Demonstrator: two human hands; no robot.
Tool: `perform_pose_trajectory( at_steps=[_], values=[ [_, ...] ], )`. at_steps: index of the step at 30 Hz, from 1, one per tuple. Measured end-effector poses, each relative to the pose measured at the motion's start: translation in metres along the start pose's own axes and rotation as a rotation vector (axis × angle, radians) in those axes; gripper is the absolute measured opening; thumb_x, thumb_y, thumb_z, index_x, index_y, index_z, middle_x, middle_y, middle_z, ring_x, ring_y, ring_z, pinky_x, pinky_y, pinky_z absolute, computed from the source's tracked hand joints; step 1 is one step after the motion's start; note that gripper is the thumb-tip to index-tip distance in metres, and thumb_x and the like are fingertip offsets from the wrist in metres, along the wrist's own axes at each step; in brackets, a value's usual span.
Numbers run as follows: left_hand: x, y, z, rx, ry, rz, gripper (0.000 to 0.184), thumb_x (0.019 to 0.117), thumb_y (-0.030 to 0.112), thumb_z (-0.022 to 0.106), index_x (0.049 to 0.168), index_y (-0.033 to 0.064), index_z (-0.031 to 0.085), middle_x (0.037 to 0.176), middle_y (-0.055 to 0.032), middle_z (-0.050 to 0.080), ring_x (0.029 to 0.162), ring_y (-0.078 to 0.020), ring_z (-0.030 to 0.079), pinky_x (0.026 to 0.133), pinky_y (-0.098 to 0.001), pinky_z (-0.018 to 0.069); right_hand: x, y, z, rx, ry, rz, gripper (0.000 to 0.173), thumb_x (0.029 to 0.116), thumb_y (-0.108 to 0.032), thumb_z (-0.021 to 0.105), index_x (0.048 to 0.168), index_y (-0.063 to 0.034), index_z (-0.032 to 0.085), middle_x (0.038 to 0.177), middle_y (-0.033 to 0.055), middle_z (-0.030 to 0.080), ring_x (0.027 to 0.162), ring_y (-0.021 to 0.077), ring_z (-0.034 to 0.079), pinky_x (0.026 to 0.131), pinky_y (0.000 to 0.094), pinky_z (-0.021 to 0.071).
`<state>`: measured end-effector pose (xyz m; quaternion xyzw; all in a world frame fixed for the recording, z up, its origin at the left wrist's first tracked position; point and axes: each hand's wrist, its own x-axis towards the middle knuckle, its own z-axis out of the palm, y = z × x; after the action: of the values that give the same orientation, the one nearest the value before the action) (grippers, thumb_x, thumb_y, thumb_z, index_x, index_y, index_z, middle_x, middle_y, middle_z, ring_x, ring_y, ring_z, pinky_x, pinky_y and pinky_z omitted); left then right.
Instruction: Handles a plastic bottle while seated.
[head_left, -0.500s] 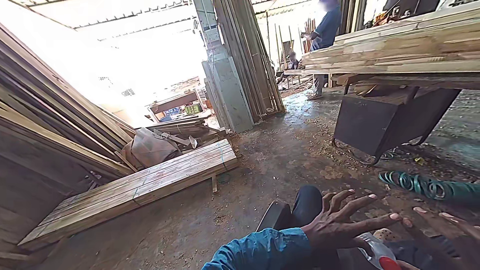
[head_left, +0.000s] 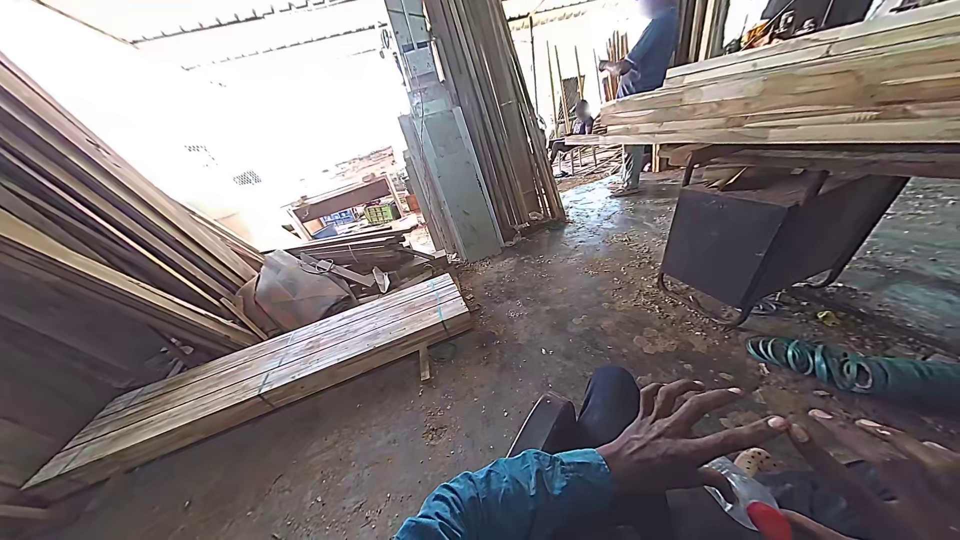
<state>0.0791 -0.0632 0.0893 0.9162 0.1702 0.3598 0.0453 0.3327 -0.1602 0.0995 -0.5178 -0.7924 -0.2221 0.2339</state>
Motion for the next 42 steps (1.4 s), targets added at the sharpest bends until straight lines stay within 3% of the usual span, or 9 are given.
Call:
perform_pose_trajectory(
  at_steps=[12,21,35,42],
  values=[
    [0.0,-0.001,0.001,-0.009,-0.001,-0.007,0.083,0.0803,0.04,0.088,0.154,0.0346,0.05,0.158,-0.0116,0.046,0.141,-0.0357,0.045,0.114,-0.0561,0.0372,-0.003,0.007,0.009,-0.012,0.028,-0.012,0.089,0.0812,-0.076,0.063,0.156,-0.0318,0.042,0.147,0.0201,0.053,0.133,0.0489,0.047,0.106,0.068,0.0323],
    [0.001,-0.001,0.004,-0.007,0.021,0.0,0.082,0.0791,0.04,0.088,0.152,0.0334,0.052,0.155,-0.0143,0.05,0.138,-0.0369,0.048,0.112,-0.0569,0.039,-0.001,0.005,0.007,-0.021,0.031,-0.022,0.088,0.0831,-0.075,0.063,0.154,-0.0272,0.044,0.143,0.0233,0.055,0.129,0.0504,0.05,0.105,0.0658,0.0342],
    [0.0,-0.001,0.005,-0.047,-0.032,-0.033,0.084,0.0809,0.036,0.088,0.155,0.0338,0.048,0.153,-0.0135,0.05,0.137,-0.0349,0.049,0.112,-0.0551,0.0398,-0.004,0.008,0.011,-0.018,0.016,-0.014,0.09,0.0798,-0.074,0.067,0.155,-0.0283,0.044,0.141,0.0219,0.057,0.127,0.051,0.051,0.103,0.0685,0.0348],
    [0.0,0.0,0.006,-0.048,-0.028,-0.025,0.087,0.0804,0.035,0.088,0.156,0.0332,0.046,0.151,-0.0134,0.051,0.135,-0.0335,0.05,0.11,-0.0536,0.0423,-0.004,0.009,0.011,-0.021,0.005,-0.004,0.087,0.0816,-0.075,0.063,0.154,-0.0294,0.046,0.14,0.0203,0.058,0.127,0.0499,0.051,0.102,0.0679,0.0351]
  ],
)
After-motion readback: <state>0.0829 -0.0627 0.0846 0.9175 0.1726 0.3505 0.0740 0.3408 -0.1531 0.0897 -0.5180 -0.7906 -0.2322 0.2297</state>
